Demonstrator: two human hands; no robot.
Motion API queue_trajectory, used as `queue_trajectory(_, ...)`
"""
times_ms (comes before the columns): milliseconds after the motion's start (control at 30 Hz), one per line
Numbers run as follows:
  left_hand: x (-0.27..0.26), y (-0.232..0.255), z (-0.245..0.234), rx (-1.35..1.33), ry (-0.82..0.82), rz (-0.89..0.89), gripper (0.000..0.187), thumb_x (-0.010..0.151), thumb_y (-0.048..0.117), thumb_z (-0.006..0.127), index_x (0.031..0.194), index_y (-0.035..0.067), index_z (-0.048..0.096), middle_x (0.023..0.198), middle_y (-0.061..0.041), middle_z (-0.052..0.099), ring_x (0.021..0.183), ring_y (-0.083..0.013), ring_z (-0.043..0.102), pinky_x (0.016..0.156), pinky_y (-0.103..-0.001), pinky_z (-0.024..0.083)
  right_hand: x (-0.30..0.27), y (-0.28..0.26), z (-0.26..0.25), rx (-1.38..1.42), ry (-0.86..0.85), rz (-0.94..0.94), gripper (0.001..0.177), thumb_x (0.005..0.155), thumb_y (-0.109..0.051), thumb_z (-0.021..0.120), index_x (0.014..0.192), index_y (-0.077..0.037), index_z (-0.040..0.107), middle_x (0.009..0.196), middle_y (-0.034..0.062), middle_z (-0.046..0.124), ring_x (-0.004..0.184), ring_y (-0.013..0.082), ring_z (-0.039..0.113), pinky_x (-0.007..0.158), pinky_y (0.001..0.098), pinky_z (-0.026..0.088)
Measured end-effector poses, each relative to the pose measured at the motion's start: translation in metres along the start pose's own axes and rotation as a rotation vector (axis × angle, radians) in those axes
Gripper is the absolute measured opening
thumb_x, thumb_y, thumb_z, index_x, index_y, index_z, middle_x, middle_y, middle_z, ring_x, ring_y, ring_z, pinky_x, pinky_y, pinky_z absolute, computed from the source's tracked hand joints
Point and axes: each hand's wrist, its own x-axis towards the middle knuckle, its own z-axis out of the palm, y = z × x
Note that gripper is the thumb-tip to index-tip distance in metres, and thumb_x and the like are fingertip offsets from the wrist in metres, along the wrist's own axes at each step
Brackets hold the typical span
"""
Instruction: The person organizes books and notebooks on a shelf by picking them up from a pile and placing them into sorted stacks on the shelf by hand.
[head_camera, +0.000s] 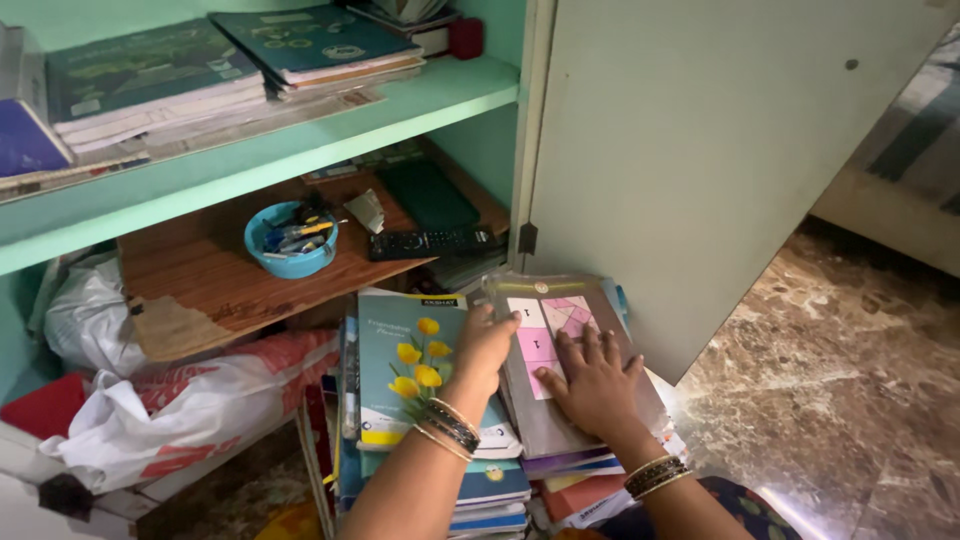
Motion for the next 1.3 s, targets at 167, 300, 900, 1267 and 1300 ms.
queue_trajectory(167,0.004,0.002,-0.005,-0.092,-0.194,-0.196,0.063,0.084,0.024,0.075,0.139,0.0,0.057,0.125,-0.019,0.07,0.108,-0.0299,0.066,0.092,-0.045,0.052,-0.001,0.005,0.003,-0.012,0.016,0.007,0.074,0.093,-0.071,0.037,0.154,-0.029,0.038,0.163,0.0161,0.028,0.15,0.0431,0.022,0.109,0.0785,0.015)
queue_trajectory(300,-0.01,-0.004,0.002,0.177,-0.246,-0.173,0.067,0.081,0.017,0.078,0.14,0.01,0.047,0.128,-0.014,0.067,0.116,-0.0251,0.062,0.097,-0.043,0.05,-0.001,0.009,0.007,-0.016,0.038,-0.011,0.072,0.095,-0.068,0.035,0.154,-0.028,0.039,0.161,0.0159,0.031,0.148,0.0418,0.024,0.109,0.0773,0.016)
queue_trajectory(900,-0.006,0.008,-0.002,-0.101,-0.127,-0.045,0.053,0.075,0.004,0.067,0.126,0.0,0.055,0.115,-0.02,0.068,0.101,-0.0322,0.068,0.083,-0.046,0.057,-0.052,0.013,-0.034,0.251,0.226,-0.537,0.083,0.073,-0.031,0.068,0.148,-0.006,0.044,0.144,0.0215,0.056,0.131,0.0401,0.051,0.104,0.0486,0.044)
queue_trajectory(1267,-0.028,0.041,-0.008,-0.112,-0.372,-0.047,0.063,0.088,0.062,0.057,0.133,0.018,0.057,0.121,-0.005,0.065,0.105,-0.0216,0.059,0.09,-0.043,0.049,-0.028,0.033,-0.076,0.171,0.406,-0.061,0.055,0.083,-0.014,0.07,0.136,-0.026,0.062,0.12,0.006,0.074,0.082,0.0267,0.077,0.07,0.0405,0.063)
queue_trajectory(1300,-0.024,0.038,-0.006,-0.043,-0.345,-0.025,0.066,0.087,0.065,0.055,0.134,0.019,0.058,0.124,0.0,0.065,0.105,-0.0174,0.057,0.088,-0.039,0.047,-0.029,0.035,-0.084,0.253,0.499,-0.051,0.055,0.079,-0.017,0.075,0.133,-0.022,0.066,0.115,0.0099,0.075,0.082,0.0264,0.076,0.071,0.0404,0.062)
